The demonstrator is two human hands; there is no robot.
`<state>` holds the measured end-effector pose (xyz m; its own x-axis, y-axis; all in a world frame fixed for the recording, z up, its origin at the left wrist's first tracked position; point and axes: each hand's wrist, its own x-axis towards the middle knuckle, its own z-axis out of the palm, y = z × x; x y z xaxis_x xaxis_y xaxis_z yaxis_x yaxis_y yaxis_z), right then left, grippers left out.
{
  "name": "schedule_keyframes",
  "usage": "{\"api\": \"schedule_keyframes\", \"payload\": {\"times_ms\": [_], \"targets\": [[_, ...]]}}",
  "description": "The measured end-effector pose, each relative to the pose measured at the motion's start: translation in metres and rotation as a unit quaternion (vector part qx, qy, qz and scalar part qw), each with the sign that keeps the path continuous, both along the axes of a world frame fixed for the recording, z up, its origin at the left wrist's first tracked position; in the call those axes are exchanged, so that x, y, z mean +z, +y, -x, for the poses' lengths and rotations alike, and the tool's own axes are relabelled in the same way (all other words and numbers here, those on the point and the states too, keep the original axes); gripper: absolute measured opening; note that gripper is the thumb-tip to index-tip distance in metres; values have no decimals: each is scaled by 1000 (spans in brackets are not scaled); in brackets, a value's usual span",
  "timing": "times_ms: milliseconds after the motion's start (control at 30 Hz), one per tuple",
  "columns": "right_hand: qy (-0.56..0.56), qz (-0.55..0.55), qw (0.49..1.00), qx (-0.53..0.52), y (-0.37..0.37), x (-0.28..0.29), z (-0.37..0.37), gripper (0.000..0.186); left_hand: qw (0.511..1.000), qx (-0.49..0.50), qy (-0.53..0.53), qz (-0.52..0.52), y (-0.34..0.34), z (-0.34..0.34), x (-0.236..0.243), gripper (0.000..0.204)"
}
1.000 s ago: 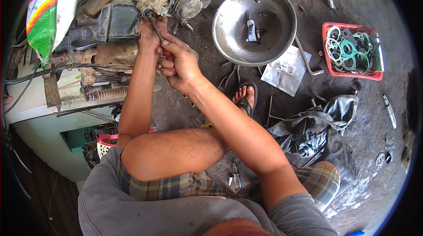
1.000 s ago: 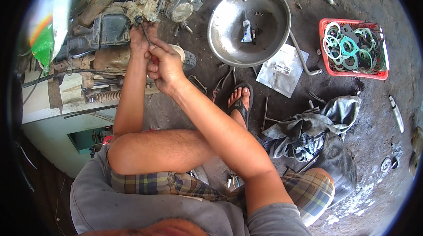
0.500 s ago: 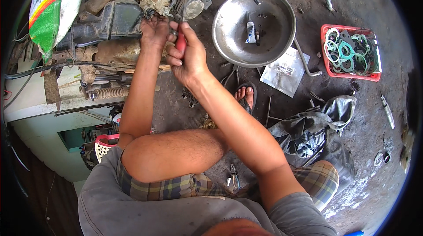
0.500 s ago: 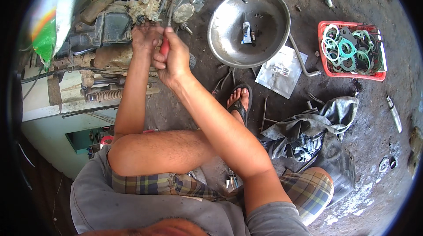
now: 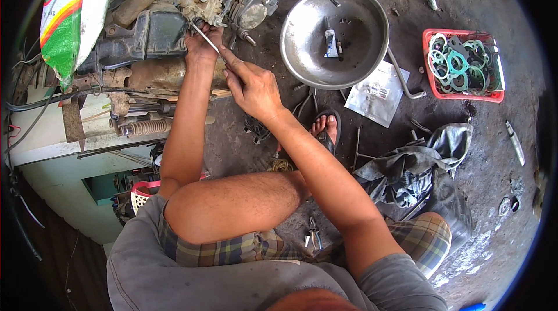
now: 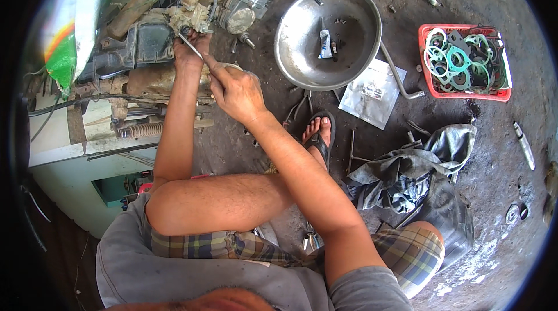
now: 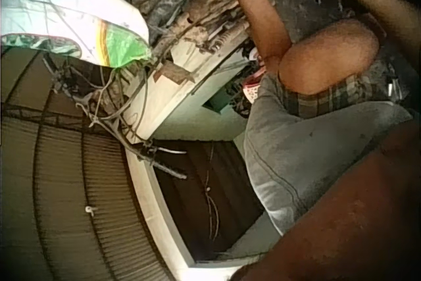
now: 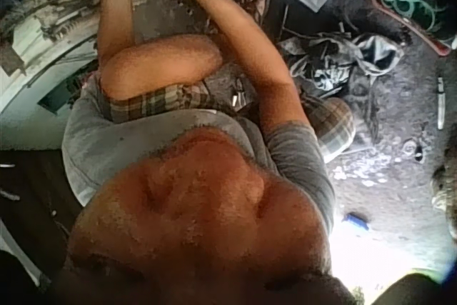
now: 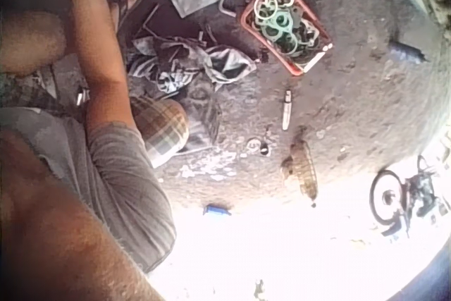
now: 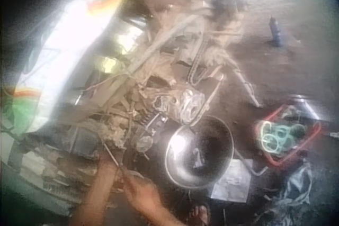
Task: Repairing and cleaning components of a motorcycle engine.
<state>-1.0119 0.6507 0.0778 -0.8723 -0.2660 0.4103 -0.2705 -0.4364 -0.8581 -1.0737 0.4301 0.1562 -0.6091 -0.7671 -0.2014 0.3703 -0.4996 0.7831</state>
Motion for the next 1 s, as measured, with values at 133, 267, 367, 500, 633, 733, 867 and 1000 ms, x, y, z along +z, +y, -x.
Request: {"api": "schedule_keyframes", "payload": {"times_ms": [133,267,367,500,633,733,867,1000], "targets": [[-5,-29,1000,-2,0,-7,-1,54,999,0,14,32,1,3,0,26],[-16,-80,997,2,2,-12,4,50,999,4,-21,28,-13,0,-3,35],[-15,-106,994,9,3,-10,15,49,991,-128,36,-14,-18,-18,-3,45],[-13,-154,985,72,8,-1,29,48,984,-147,-47,86,5,-43,-10,43],[-40,-132,987,79,16,11,38,47,988,-66,-73,121,29,-38,-4,48],[-19,-145,986,75,22,19,44,45,983,43,-100,151,35,-24,-7,44],[4,-175,983,54,28,27,51,42,988,77,-87,104,34,-18,-8,40],[23,-196,979,55,32,28,57,39,987,59,-71,134,44,-17,-8,40]]}}
